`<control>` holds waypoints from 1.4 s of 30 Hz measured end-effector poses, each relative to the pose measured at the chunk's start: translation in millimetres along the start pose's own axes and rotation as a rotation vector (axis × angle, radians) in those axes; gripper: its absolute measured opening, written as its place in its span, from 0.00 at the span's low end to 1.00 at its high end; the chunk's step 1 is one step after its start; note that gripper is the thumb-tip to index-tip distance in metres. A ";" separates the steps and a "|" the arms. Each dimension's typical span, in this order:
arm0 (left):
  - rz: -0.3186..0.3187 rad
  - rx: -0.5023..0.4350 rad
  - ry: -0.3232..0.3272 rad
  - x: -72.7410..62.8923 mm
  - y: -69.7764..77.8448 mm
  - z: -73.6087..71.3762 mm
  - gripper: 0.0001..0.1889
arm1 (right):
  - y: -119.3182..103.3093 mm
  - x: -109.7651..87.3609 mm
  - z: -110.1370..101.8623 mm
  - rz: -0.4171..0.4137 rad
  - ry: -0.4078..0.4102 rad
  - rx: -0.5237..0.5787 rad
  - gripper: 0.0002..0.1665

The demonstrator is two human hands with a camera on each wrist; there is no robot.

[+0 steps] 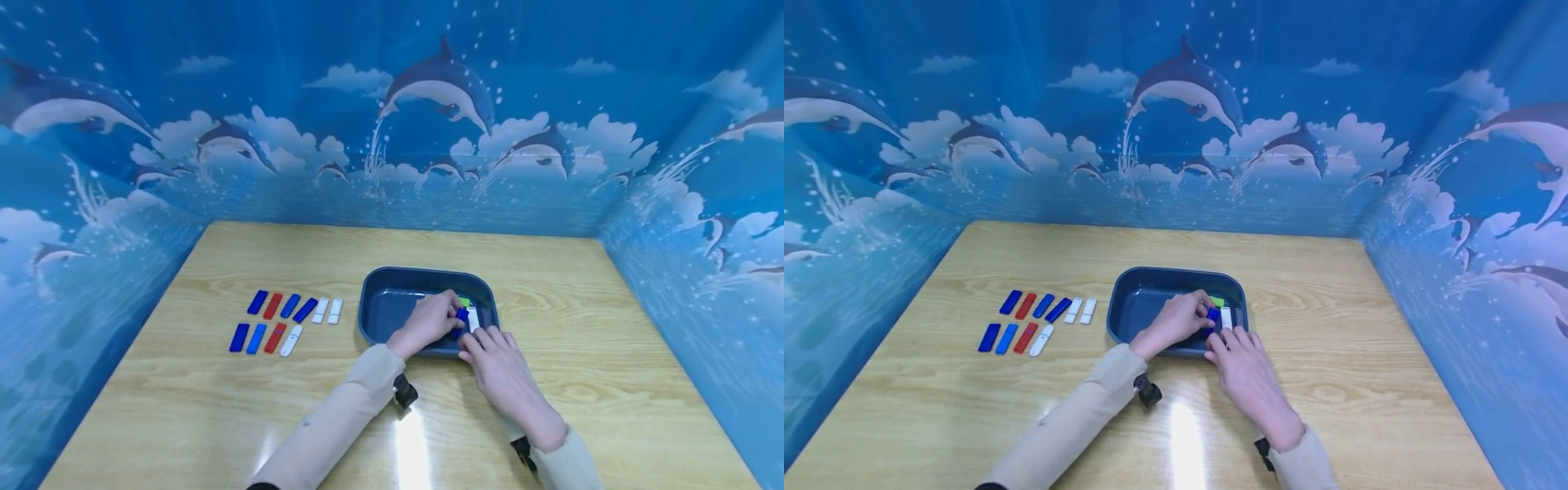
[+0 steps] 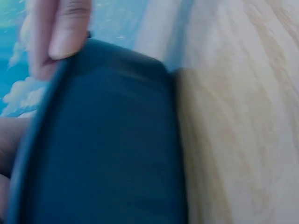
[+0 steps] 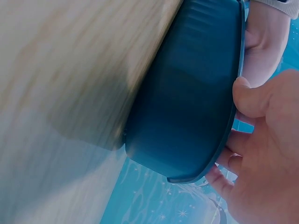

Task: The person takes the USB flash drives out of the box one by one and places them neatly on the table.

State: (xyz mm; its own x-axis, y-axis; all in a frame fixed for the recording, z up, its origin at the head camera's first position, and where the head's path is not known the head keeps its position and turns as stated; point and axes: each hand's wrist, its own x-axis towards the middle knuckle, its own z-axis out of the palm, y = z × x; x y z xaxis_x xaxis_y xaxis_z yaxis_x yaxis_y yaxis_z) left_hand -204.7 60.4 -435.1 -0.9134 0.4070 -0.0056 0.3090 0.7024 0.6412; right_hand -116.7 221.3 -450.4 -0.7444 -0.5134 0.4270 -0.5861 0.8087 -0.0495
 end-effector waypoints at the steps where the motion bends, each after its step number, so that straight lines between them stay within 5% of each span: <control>1: -0.010 -0.028 0.011 -1.1 -1.0 -3.5 0.13 | -0.3 0.0 -0.1 0.002 -0.004 -0.001 0.08; 11: -0.123 -0.315 0.041 -16.3 -18.3 -44.1 0.15 | -2.3 -1.3 -2.0 0.050 -0.050 -0.011 0.05; 23: -0.196 -0.440 0.201 -38.4 -46.3 -75.1 0.16 | -2.3 -1.2 -1.3 0.033 -0.028 -0.008 0.05; 42: -0.246 -0.381 0.315 -94.0 -93.4 -124.1 0.16 | -3.7 0.5 -0.6 0.028 -0.030 -0.010 0.05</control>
State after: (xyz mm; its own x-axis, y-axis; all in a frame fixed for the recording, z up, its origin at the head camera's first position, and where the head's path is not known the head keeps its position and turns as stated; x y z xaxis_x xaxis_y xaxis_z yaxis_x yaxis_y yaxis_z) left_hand -180.6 -116.0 -399.2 -0.9998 0.0223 0.0017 0.0120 0.4695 0.8829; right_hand -114.7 218.2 -449.5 -0.7698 -0.4987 0.3983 -0.5618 0.8256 -0.0521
